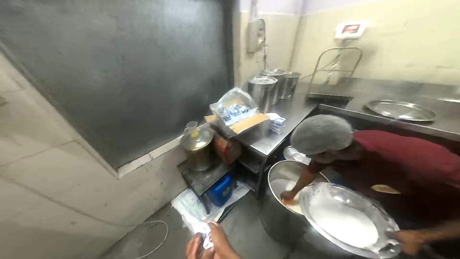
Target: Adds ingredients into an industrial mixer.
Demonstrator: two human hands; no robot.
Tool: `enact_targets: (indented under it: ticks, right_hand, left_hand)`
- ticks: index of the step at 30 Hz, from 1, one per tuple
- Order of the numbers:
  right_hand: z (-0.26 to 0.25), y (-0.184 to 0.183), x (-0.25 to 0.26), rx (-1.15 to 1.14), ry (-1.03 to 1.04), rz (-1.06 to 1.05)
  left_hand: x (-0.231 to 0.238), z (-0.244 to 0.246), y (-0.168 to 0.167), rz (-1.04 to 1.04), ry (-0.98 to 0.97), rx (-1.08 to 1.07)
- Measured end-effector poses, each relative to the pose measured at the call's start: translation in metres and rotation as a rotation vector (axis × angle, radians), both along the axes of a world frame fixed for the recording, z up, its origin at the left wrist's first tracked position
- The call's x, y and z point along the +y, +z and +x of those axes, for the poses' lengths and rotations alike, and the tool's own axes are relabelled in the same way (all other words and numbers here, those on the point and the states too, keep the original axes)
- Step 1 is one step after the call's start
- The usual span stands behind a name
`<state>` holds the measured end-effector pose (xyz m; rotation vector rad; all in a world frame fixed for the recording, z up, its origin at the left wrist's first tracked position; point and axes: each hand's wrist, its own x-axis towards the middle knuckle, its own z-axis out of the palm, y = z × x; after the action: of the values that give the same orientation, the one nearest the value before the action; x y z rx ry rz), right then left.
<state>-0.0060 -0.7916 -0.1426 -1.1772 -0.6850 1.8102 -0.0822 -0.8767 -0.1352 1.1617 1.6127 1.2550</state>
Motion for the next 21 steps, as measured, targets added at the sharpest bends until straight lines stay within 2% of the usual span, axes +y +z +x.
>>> enact_targets:
  ticks: [5, 7, 9, 12, 14, 16, 18, 20, 21]
  right_hand:
    - [0.088, -0.018, 0.055, 0.05, -0.385, -0.044]
    - [0.116, -0.023, 0.076, 0.102, -0.547, -0.022]
    - [0.144, -0.023, 0.104, 0.135, -0.646, 0.01]
    - [0.186, -0.03, 0.148, 0.208, -0.709, -0.033]
    - [0.208, -0.042, 0.182, 0.279, -0.764, -0.064]
    - [0.221, -0.049, 0.222, 0.318, -0.82, -0.103]
    - [0.225, -0.043, 0.261, 0.347, -0.87, -0.131]
    - [0.23, -0.032, 0.302, 0.346, -0.872, -0.111]
    - [0.23, -0.026, 0.323, 0.324, -0.866, -0.092]
  left_hand:
    - [0.113, 0.081, -0.013, -0.029, -0.223, 0.031]
    - [0.159, 0.11, -0.019, -0.115, -0.33, -0.125]
    - [0.212, 0.139, -0.021, -0.214, -0.355, -0.354]
    - [0.315, 0.165, -0.021, -0.295, -0.28, -0.745]
    - [0.395, 0.166, 0.0, -0.232, -0.221, -0.808]
    - [0.483, 0.153, 0.03, -0.088, -0.161, -0.738]
    - [0.572, 0.133, 0.062, 0.03, -0.118, -0.555]
    - [0.669, 0.111, 0.08, 0.136, -0.091, -0.25]
    - [0.722, 0.096, 0.077, 0.164, -0.104, -0.048]
